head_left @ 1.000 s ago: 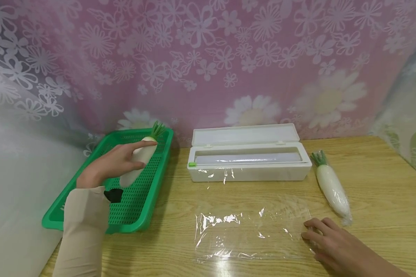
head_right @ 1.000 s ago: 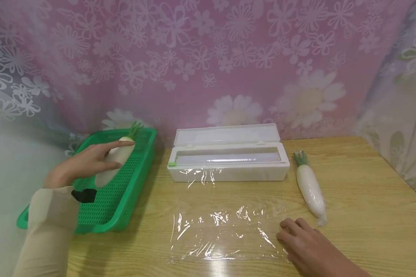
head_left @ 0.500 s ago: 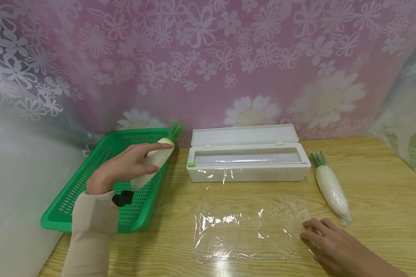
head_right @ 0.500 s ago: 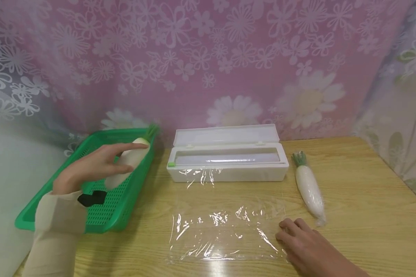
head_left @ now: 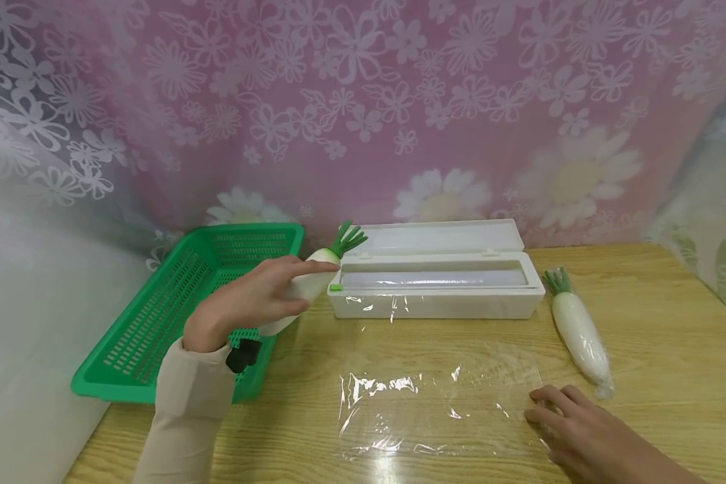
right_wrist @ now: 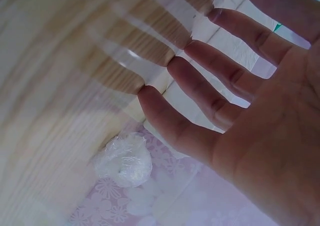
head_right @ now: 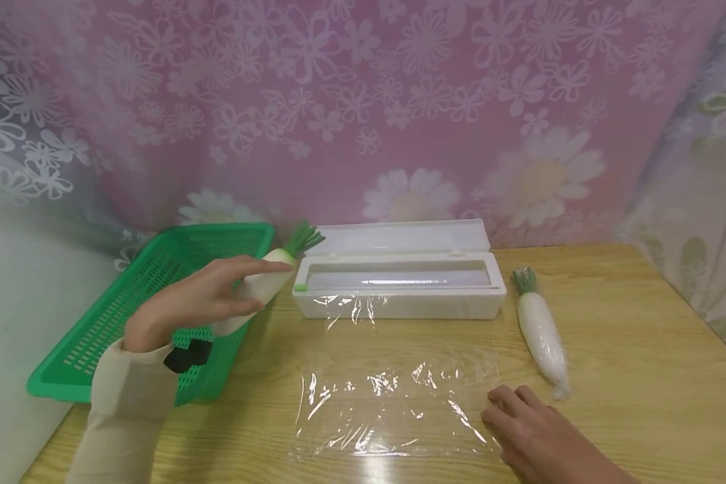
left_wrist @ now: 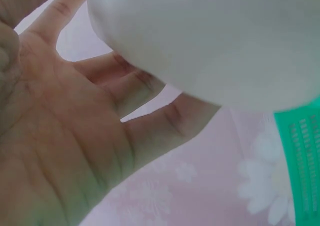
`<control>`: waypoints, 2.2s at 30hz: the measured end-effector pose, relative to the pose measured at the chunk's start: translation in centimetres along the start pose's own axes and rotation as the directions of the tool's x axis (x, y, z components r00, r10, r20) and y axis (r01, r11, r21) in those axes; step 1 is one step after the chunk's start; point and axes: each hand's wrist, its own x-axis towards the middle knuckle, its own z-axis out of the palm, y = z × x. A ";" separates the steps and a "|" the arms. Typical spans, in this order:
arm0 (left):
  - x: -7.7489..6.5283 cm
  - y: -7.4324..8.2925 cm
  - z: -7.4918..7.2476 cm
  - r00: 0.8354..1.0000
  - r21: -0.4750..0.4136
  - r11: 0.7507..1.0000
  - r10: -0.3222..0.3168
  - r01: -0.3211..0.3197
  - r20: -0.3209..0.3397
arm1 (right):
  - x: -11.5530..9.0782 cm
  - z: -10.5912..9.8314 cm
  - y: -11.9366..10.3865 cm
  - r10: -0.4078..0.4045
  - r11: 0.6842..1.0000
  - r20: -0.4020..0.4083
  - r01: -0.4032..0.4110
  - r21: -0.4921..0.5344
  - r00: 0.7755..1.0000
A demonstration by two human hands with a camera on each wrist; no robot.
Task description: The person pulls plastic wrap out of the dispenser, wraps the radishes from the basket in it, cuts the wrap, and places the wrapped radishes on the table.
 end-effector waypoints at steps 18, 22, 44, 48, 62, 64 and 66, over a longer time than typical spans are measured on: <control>2.1 2.7 3.2 0.994 0.064 0.994 0.087 -0.092 0.071 | -0.1 0.0 -0.2 0.006 1.000 0.009 -0.006 0.008 1.000; 3.0 3.2 4.0 0.989 0.081 0.989 0.115 -0.122 0.089 | -0.1 -0.1 -0.1 -0.002 1.000 0.003 0.002 0.007 1.000; 5.2 5.6 8.5 0.925 0.117 0.924 0.342 -0.363 0.167 | 0.0 -0.1 0.0 -0.019 0.999 0.009 0.019 -0.027 1.000; 5.5 5.9 9.3 0.931 0.107 0.939 0.301 -0.327 0.207 | 0.0 -0.2 0.0 -0.007 1.000 0.018 0.008 -0.023 1.000; 6.5 6.8 12.3 0.909 0.119 0.935 0.286 -0.334 0.304 | 0.2 -0.4 -0.1 0.008 1.000 0.054 -0.007 -0.015 0.999; 6.6 6.9 12.7 0.898 0.120 0.928 0.299 -0.352 0.324 | 0.2 -0.4 -0.1 0.018 1.000 0.070 -0.017 -0.017 0.997; 6.6 7.1 13.1 0.891 0.125 0.925 0.300 -0.359 0.342 | 0.3 -0.4 -0.1 0.025 1.000 0.081 -0.024 -0.018 0.996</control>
